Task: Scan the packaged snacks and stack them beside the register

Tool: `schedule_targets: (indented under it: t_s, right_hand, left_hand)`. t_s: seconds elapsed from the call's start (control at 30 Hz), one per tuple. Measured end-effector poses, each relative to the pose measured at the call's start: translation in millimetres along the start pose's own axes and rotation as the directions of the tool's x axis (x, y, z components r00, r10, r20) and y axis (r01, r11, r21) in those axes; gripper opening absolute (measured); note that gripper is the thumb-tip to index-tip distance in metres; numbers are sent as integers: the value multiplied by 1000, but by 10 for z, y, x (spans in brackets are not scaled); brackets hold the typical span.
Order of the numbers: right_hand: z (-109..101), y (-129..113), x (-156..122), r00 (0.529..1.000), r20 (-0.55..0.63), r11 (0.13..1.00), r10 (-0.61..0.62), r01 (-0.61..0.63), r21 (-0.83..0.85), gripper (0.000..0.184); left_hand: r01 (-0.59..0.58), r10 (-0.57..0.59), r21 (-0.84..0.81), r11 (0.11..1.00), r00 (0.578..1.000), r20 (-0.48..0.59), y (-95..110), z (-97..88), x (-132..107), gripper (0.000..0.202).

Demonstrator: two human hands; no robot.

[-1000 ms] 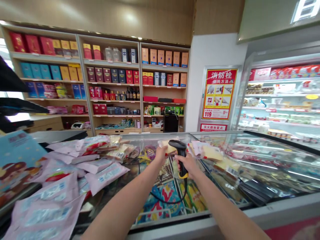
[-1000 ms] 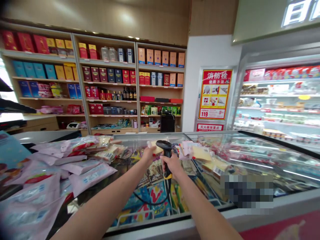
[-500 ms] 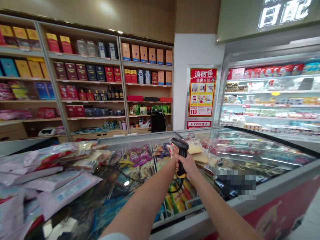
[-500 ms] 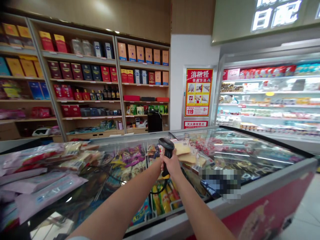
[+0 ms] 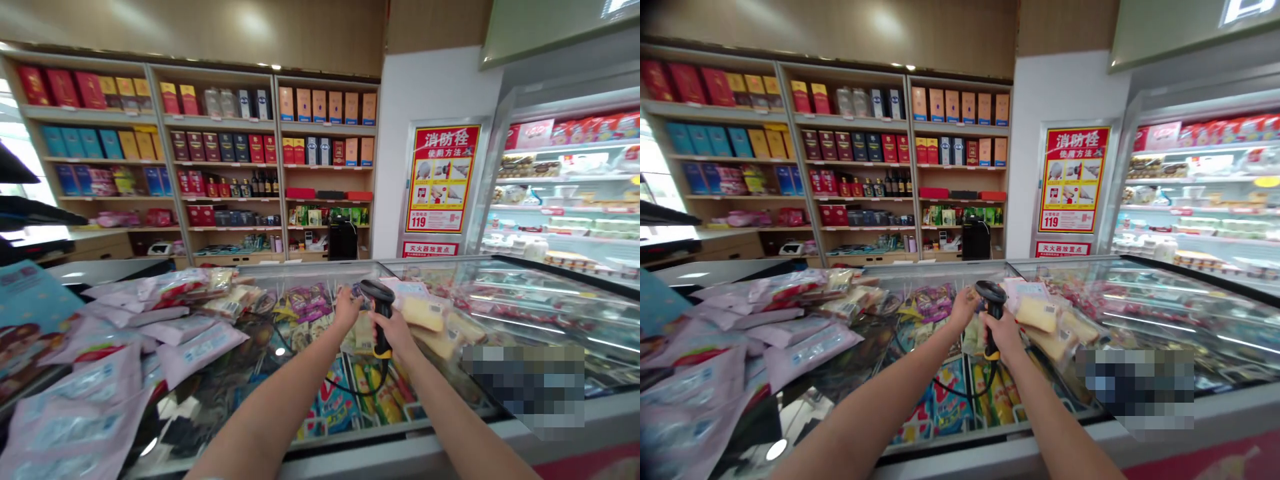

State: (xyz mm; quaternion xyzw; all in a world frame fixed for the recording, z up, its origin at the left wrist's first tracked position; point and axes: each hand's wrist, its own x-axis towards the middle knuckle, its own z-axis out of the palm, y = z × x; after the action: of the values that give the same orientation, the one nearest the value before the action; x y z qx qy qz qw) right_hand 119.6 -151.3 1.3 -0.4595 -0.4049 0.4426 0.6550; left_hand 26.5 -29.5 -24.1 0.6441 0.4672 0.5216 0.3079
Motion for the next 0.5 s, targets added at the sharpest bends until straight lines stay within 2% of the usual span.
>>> schedule_targets:
  t_s: [0.1,0.17,0.2,0.27,0.33,0.43,0.5]
  right_hand:
    - [183,71,35,998,44,999,51,-51,-5,42]
    - [317,120,58,995,58,997,80,-79,-15,39]
    - [387,141,65,994,67,996,89,-88,-20,38]
    - [535,168,65,990,98,995,100,-98,-27,35]
    - [694,175,45,984,144,994,104,-101,-30,33]
    - [956,166,-6,965,234,993,114,-109,-37,32]
    - [1136,172,-43,949,289,992,124,-118,-38,31]
  left_hand:
    - [6,16,230,973,995,-94,-98,-724,-6,24]
    - [40,-5,363,931,995,-98,-107,-1235,-41,19]
    - [68,-43,446,893,997,-65,-89,-1491,-71,18]
    - [100,-145,651,752,989,15,-20,-1995,-161,15]
    - [84,-242,829,553,968,63,69,-2472,-290,18]
    - [126,-279,940,316,960,-35,161,-3062,-539,27]
    - [169,-279,950,261,956,-94,166,-3313,-713,30]
